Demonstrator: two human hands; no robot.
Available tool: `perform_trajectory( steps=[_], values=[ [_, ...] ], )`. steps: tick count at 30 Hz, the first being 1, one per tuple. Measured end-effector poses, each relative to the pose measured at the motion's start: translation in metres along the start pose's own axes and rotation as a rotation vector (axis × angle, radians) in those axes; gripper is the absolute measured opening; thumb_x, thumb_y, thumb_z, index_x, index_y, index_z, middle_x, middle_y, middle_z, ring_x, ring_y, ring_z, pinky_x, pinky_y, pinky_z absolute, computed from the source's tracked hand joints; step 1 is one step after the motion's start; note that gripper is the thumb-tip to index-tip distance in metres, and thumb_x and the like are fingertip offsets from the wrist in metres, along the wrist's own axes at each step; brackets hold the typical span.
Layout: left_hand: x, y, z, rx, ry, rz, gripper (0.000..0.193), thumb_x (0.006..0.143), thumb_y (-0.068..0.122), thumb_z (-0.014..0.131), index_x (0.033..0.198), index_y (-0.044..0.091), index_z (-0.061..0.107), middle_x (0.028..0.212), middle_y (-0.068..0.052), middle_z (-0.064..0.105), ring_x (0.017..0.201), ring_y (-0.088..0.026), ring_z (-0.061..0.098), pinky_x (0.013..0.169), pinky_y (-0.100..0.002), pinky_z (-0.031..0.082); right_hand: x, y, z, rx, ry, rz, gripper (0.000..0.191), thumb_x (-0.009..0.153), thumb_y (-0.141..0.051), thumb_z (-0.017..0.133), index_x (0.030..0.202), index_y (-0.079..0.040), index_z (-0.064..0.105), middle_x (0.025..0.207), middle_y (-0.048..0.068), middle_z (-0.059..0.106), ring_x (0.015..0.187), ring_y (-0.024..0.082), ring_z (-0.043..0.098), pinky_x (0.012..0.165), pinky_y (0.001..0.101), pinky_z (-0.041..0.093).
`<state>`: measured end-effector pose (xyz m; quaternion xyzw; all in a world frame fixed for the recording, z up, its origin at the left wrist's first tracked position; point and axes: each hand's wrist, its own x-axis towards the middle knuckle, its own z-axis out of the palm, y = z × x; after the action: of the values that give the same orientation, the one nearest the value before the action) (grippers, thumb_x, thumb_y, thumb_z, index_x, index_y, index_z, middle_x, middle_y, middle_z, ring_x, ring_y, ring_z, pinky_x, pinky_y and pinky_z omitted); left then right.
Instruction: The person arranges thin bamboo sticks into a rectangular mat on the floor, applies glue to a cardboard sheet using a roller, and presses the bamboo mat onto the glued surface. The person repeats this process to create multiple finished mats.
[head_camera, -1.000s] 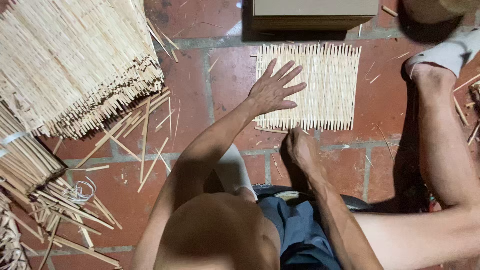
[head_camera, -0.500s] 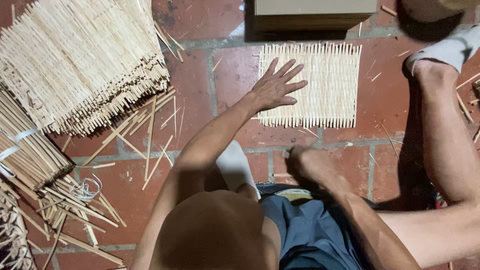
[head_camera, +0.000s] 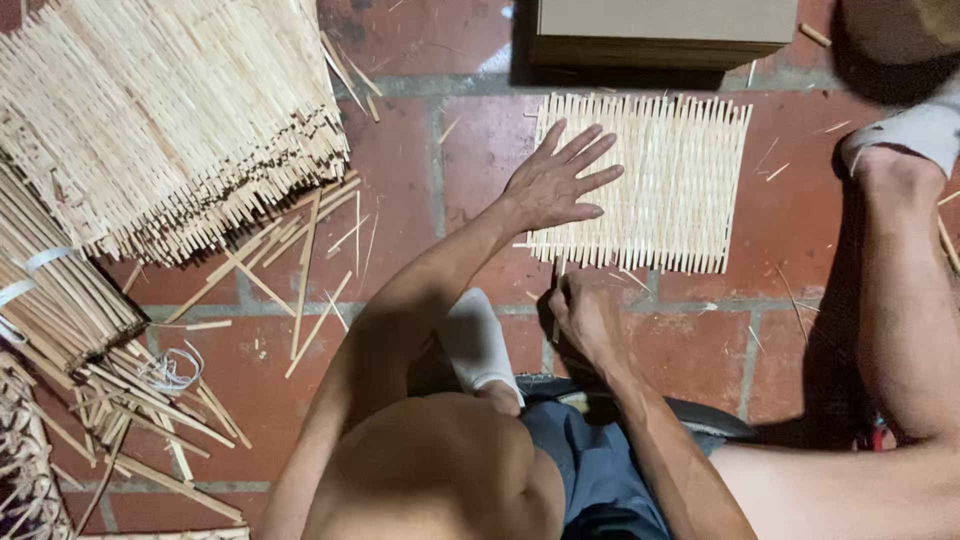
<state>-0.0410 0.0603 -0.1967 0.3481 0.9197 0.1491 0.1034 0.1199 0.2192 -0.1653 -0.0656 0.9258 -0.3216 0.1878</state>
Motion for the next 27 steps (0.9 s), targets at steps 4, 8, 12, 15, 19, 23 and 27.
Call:
perform_trajectory(
  steps=[4,8,12,15,19,23,27],
  values=[
    [0.000,0.001,0.000,0.048,0.029,0.014,0.072,0.098,0.072,0.039,0.160,0.036,0.033,0.171,-0.004,0.015,0.158,-0.024,0.007,0.127,-0.059,-0.001,0.009,-0.001,0.005,0.018,-0.097,0.060,0.022,0.091,-0.016,0.063,0.101,0.004,0.064,0.083,0.032,0.067,0.081,0.049,0.068,0.068,0.0544,0.052],
    [0.000,0.001,-0.001,0.024,0.010,0.002,0.073,0.096,0.072,0.041,0.159,0.036,0.033,0.171,-0.003,0.016,0.158,-0.024,0.008,0.128,-0.058,0.000,0.018,-0.003,0.006,-0.059,-0.068,0.031,0.023,0.090,-0.017,0.066,0.100,0.004,0.065,0.081,0.031,0.068,0.078,0.049,0.068,0.069,0.0545,0.052],
    [0.001,-0.001,0.002,0.017,0.021,0.014,0.074,0.096,0.072,0.043,0.160,0.035,0.033,0.171,-0.004,0.016,0.158,-0.025,0.008,0.128,-0.058,0.001,0.021,-0.002,-0.001,-0.028,-0.108,0.054,0.022,0.089,-0.017,0.065,0.099,0.003,0.066,0.080,0.030,0.068,0.077,0.047,0.069,0.068,0.0527,0.053],
    [0.003,0.000,0.005,0.030,0.014,0.007,0.074,0.096,0.071,0.044,0.160,0.036,0.033,0.171,-0.004,0.016,0.158,-0.025,0.008,0.128,-0.059,0.001,0.024,-0.005,0.000,0.013,-0.115,0.096,0.023,0.090,-0.016,0.063,0.101,0.003,0.065,0.079,0.029,0.068,0.076,0.045,0.070,0.069,0.0520,0.054],
    [0.000,-0.001,0.000,0.024,0.033,0.021,0.075,0.095,0.070,0.047,0.159,0.033,0.034,0.171,-0.006,0.016,0.157,-0.026,0.008,0.126,-0.060,0.003,0.022,-0.012,0.003,0.100,-0.068,0.116,0.020,0.092,-0.014,0.061,0.101,0.004,0.063,0.079,0.028,0.066,0.077,0.044,0.068,0.070,0.0531,0.052],
    [-0.008,-0.002,-0.021,0.023,-0.035,0.029,0.077,0.095,0.066,0.052,0.160,0.030,0.034,0.171,-0.010,0.015,0.158,-0.029,0.008,0.125,-0.063,0.004,0.003,-0.006,-0.028,-0.084,-0.089,0.081,0.019,0.090,-0.018,0.063,0.097,0.000,0.067,0.083,0.028,0.067,0.078,0.046,0.068,0.071,0.0541,0.051],
    [0.001,0.023,-0.032,0.107,-0.229,-0.100,0.075,0.098,0.066,0.050,0.158,0.023,0.037,0.174,-0.010,0.013,0.163,-0.029,0.006,0.125,-0.066,0.003,-0.021,0.027,-0.089,0.091,-0.048,0.417,0.022,0.093,-0.019,0.056,0.104,-0.003,0.065,0.081,0.027,0.068,0.072,0.044,0.072,0.069,0.0528,0.054]
  ],
)
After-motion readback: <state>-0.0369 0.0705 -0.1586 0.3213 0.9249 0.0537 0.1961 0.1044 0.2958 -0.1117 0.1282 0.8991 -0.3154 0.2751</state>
